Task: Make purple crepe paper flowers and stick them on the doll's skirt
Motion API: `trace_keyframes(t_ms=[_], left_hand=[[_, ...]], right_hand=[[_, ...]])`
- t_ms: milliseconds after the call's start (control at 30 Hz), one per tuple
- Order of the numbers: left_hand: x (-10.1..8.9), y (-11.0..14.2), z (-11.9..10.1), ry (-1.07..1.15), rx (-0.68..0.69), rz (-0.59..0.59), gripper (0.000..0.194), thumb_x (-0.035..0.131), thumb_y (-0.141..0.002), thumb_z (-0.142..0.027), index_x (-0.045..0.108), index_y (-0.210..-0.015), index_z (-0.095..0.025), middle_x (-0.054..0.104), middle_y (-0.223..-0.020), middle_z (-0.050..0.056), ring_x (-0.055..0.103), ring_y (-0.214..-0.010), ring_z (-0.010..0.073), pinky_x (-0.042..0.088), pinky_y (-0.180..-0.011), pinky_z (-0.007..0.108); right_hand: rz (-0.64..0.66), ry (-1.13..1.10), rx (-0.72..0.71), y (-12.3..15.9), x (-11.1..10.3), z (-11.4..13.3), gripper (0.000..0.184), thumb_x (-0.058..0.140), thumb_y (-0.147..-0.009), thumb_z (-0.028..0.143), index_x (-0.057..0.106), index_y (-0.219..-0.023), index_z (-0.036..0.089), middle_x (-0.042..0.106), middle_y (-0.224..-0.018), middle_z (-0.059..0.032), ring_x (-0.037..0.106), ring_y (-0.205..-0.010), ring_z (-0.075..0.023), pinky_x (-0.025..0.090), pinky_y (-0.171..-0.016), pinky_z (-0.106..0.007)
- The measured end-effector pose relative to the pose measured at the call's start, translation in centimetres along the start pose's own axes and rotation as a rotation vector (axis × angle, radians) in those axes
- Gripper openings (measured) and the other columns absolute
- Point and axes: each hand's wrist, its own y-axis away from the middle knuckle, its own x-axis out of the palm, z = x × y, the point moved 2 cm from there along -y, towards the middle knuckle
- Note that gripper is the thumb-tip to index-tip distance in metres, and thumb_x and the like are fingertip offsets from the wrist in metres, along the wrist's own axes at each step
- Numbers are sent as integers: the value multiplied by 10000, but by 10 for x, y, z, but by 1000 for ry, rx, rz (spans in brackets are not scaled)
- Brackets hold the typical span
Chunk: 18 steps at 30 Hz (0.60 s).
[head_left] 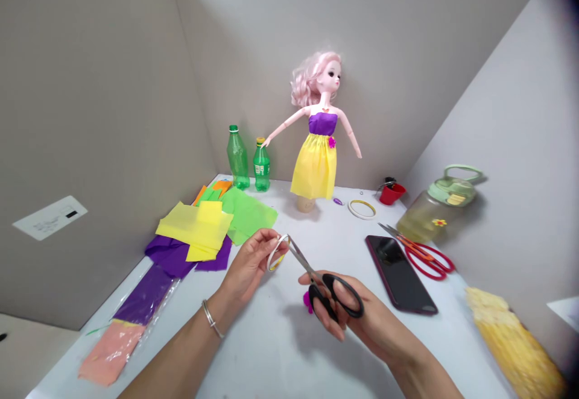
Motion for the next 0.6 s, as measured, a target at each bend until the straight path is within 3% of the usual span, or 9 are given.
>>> trace_keyframes(t_ms=[133,600], left_hand=[[0,0,0,8,-3,13,121,741,-802,-236,651,-853,-174,681,-884,7,641,-893,115,475,-828,199],[4,4,-6,57,-15,41,108,733,-801,-213,664,-870,-167,679,-943,25,631,-959,144,455,-912,240]], right_hand=[[98,-210,46,-1,6,-4,566,485,-919,591,604,-1168,97,538,-642,3,382,-461,-74,216,-496,-247],[127,-319,37,-2,3,-11,500,443,-965,529,609,-1177,108,556,-662,-14,387,-467,-69,226,-496,-237]])
